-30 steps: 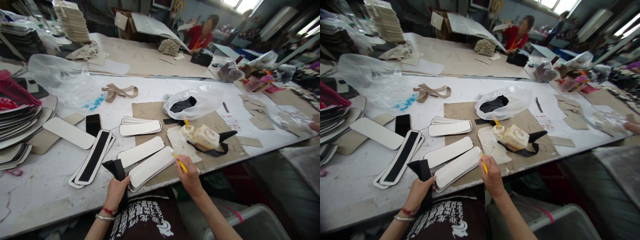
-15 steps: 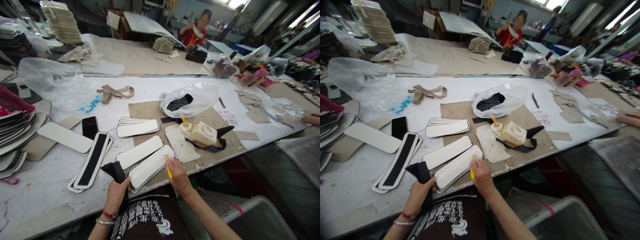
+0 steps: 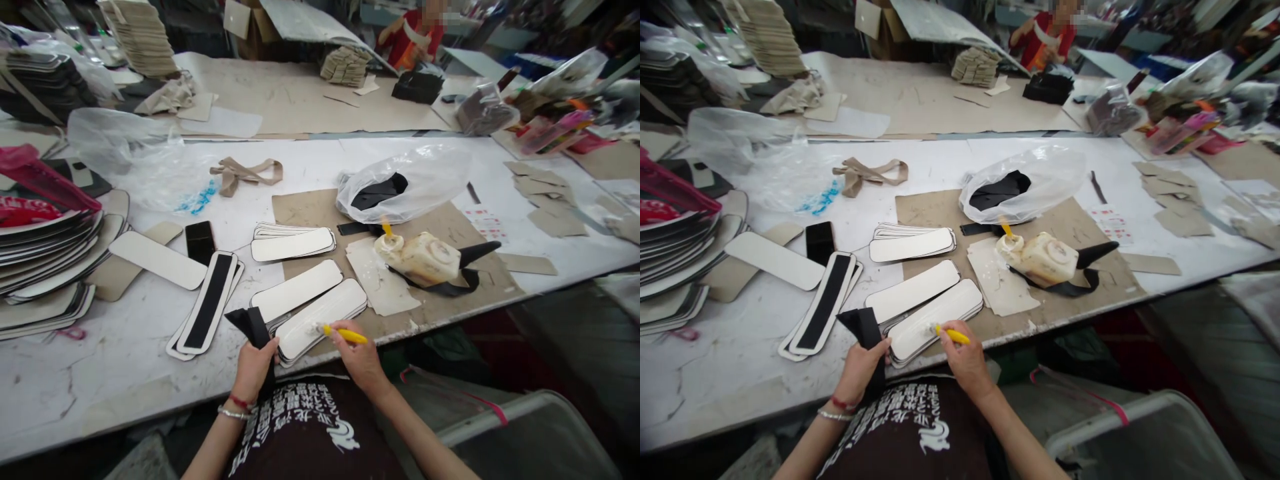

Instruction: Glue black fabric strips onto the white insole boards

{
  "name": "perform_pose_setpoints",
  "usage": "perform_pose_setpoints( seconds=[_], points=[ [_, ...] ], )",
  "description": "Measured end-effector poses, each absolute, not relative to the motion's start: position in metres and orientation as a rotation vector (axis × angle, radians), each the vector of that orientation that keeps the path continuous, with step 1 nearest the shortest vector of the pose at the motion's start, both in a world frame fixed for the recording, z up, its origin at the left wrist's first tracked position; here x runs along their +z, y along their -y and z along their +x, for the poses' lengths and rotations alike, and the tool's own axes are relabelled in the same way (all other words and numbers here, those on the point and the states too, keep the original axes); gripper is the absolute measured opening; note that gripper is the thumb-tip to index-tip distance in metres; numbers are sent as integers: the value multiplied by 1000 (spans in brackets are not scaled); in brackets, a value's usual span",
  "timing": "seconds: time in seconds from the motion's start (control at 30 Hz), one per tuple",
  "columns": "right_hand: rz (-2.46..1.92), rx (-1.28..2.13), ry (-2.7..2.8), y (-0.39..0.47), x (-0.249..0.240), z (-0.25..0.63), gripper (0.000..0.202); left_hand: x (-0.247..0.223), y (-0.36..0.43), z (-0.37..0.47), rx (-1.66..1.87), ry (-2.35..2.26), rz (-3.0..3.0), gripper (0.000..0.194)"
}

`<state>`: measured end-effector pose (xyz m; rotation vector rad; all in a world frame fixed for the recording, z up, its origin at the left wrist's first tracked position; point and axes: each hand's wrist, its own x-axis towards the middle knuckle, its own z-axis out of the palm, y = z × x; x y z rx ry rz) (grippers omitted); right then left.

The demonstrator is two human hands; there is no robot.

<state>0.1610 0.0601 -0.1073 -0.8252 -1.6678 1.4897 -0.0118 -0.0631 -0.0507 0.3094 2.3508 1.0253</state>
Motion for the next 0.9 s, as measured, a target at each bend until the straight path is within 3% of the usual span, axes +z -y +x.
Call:
perform_pose_setpoints(
  seconds=[0.1,0.3,0.57,0.73,0.9],
  points=[
    [-845,1295,1689,-66,-103,165,14,-50,62,-11,1049,-2338,291,47],
    [-739,1813,1612,-50,-94,151,20,-48,60,-10,1048,-2348,262,47],
    [-827,1021,1778,-112,-121,168,9,-49,62,-12,1013,-2375,263,49],
    [-796,818,1848,-133,-116,179,14,-49,63,-14,966,-2410,276,48],
    [-777,670,1981,-128,-109,187,23,-10,42,6,626,-2482,541,37]
  ],
)
